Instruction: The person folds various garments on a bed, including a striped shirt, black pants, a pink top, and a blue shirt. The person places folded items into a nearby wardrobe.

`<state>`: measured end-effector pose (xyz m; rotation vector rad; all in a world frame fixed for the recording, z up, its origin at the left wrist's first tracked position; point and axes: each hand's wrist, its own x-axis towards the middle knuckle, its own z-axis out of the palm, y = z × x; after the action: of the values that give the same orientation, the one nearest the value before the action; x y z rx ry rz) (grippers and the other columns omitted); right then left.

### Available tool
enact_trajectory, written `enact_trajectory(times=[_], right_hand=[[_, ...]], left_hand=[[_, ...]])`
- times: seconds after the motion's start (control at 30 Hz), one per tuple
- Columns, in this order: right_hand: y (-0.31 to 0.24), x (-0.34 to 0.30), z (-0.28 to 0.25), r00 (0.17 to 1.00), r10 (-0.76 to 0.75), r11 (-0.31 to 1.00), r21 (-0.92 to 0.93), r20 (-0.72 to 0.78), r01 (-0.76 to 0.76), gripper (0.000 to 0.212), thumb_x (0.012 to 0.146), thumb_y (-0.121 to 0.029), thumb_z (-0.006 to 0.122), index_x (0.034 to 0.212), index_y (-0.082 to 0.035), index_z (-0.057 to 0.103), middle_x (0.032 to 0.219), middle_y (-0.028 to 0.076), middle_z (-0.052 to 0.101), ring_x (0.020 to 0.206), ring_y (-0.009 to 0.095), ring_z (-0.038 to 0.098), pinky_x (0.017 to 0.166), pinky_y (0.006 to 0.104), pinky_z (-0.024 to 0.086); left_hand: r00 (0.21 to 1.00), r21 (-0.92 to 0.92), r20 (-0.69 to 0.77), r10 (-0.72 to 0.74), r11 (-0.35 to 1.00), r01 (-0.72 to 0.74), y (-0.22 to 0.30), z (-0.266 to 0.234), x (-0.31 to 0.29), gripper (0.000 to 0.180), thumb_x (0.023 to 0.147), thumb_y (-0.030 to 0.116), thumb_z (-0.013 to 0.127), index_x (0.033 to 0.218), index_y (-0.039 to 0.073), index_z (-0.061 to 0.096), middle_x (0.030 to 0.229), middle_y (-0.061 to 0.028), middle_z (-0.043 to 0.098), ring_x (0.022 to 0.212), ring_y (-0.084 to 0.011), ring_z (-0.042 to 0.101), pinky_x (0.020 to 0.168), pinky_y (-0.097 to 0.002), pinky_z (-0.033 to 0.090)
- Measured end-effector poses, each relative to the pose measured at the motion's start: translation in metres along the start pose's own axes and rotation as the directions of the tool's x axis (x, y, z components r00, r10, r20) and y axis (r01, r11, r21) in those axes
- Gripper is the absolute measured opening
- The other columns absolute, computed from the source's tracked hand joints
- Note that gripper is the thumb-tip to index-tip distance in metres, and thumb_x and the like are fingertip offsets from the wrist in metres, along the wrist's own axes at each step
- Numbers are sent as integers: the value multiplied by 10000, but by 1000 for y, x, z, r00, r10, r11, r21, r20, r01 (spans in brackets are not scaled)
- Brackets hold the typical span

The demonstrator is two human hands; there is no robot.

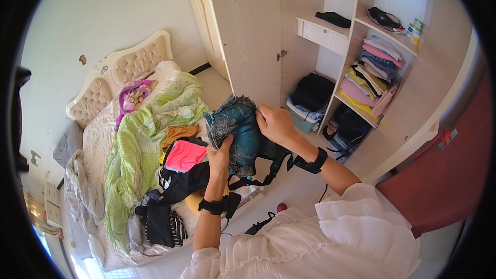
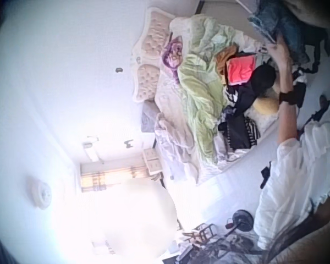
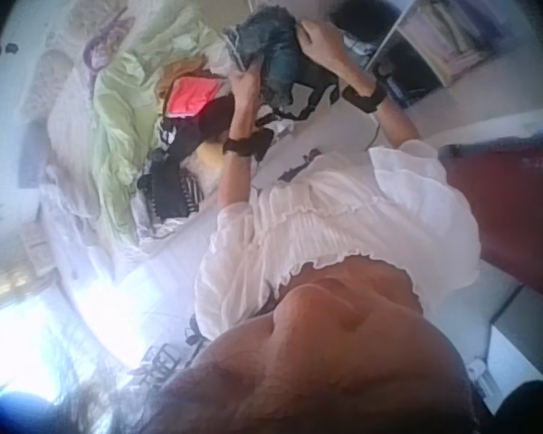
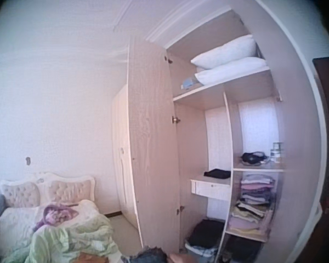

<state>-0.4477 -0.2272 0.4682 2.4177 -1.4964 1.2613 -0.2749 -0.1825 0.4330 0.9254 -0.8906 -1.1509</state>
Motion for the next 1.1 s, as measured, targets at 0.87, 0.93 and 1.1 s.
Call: enact_trajectory(times=[0.87, 0.93, 1.1], right_hand=[[194, 52, -61, 920, 327, 863, 466, -217, -196, 360, 736, -48, 698, 1072, 5, 582, 920, 71, 639, 837, 110, 571, 788, 253, 453], [209, 61, -66, 943, 313, 761, 624, -113, -178, 416, 754, -110, 714, 1120, 13, 562, 979, 36, 620, 936, 87, 515, 868, 248, 413], [240, 48, -69, 760, 544, 487, 605, 356, -631, 565, 748, -242, 748, 1206, 11, 536, 1132, 75, 594, 1036, 166, 532, 944, 279, 375]], left_hand=[[688, 213, 726, 14, 946, -244, -71, 165, 219, 419, 790, -14, 609, 1204, -1, 543, 1087, -71, 627, 1008, -145, 558, 906, -263, 415], [651, 145, 758, 43, 962, -232, -59, 169, 246, 348, 799, -8, 606, 1145, -12, 571, 1028, -58, 646, 932, -126, 576, 854, -260, 444], [708, -6, 704, 63, 997, -83, -25, 188, 286, 216, 824, -5, 601, 1038, 16, 625, 1004, -53, 645, 898, -121, 581, 822, -277, 463]])
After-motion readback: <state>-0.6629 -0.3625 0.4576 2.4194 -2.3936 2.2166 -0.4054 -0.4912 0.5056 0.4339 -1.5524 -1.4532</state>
